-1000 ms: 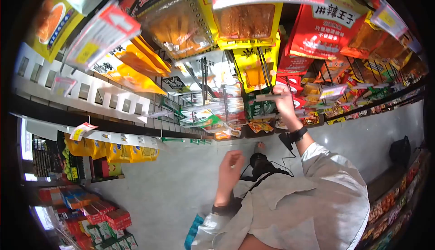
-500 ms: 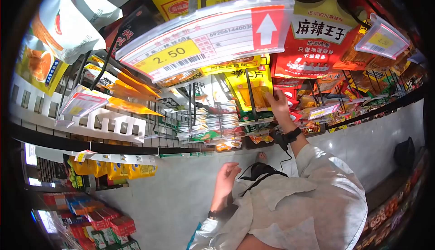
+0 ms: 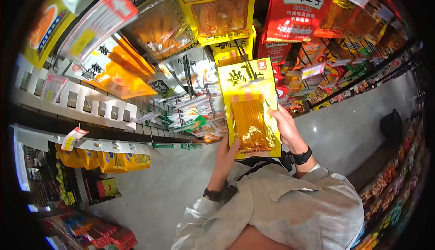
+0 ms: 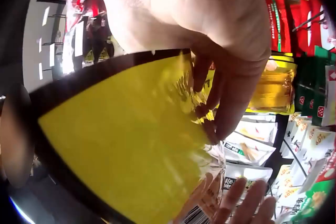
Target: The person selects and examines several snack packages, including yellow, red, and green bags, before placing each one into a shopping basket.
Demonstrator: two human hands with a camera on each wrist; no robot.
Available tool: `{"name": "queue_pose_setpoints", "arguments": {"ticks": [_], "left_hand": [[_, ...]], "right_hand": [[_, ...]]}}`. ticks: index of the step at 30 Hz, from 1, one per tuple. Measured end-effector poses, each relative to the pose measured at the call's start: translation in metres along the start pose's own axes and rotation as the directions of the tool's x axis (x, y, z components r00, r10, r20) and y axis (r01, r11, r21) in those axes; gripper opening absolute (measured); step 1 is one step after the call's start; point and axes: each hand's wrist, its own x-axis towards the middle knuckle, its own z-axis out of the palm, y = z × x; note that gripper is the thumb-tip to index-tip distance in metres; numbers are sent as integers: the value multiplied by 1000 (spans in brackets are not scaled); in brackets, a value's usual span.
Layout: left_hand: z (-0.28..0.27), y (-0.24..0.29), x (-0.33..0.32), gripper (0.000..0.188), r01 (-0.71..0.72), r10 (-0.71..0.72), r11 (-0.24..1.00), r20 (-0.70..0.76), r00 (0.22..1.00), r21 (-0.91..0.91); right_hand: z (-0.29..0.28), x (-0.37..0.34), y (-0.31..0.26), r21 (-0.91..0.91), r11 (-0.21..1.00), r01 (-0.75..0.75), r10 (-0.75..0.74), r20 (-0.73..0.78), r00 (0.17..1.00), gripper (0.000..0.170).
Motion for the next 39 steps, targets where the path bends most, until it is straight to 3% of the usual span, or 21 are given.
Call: {"name": "queue_pose_setpoints", "arguments": {"ticks": [2, 3, 9, 13, 17, 20, 21, 23, 26, 29, 32, 35, 39], "left_hand": [[-2, -1, -15, 34, -10, 6, 998, 61, 998, 62], [2, 12, -25, 33, -55, 56, 998, 74, 996, -19], [-33, -17, -71, 29, -82, 89, 996, 209, 974, -42], [-49, -42, -96, 31, 127, -45, 969, 352, 935, -212], [-58, -55, -115, 28, 190, -103, 976, 550, 829, -103], [-53, -61, -120, 30, 167, -87, 984, 668, 739, -57], [-50, -61, -124, 33, 162, -100, 986, 643, 760, -38], [-40, -61, -131, 40, 140, -113, 990, 590, 799, 0], [-28, -56, -145, 45, -8, -68, 992, 605, 794, 122], [-2, -57, -166, 44, 10, -48, 998, 688, 724, 60], [21, -59, -188, 37, -17, -143, 980, 758, 637, 200], [44, -73, -218, 37, -84, -255, 918, 741, 621, 387], [81, -93, -269, 36, -69, -283, 919, 772, 570, 388]], "right_hand": [[3, -22, 15, 25, 999, 24, -24, -17, 1000, 45], [6, -36, 21, 37, 998, 47, -45, -38, 998, 44], [41, -110, 48, 55, 996, 65, -58, -119, 991, 41], [44, -166, 76, -140, 985, -98, 45, -339, 940, 28], [29, -230, 105, 145, 980, -137, 175, -296, 939, 30], [64, -262, 116, 159, 982, -98, 157, -419, 894, 36], [60, -270, 124, 163, 984, -73, 127, -351, 928, 40], [60, -286, 137, 81, 996, -34, 65, -418, 906, 40], [63, -308, 139, 15, 1000, 4, 4, -503, 864, 40], [53, -338, 142, -28, 995, 92, -91, -579, 810, 38], [32, -378, 153, 17, 990, 138, -98, -613, 784, 38], [19, -420, 154, 1, 986, 169, -131, -632, 764, 37], [-16, -480, 164, -97, 965, 245, -253, -598, 760, 39]]}}
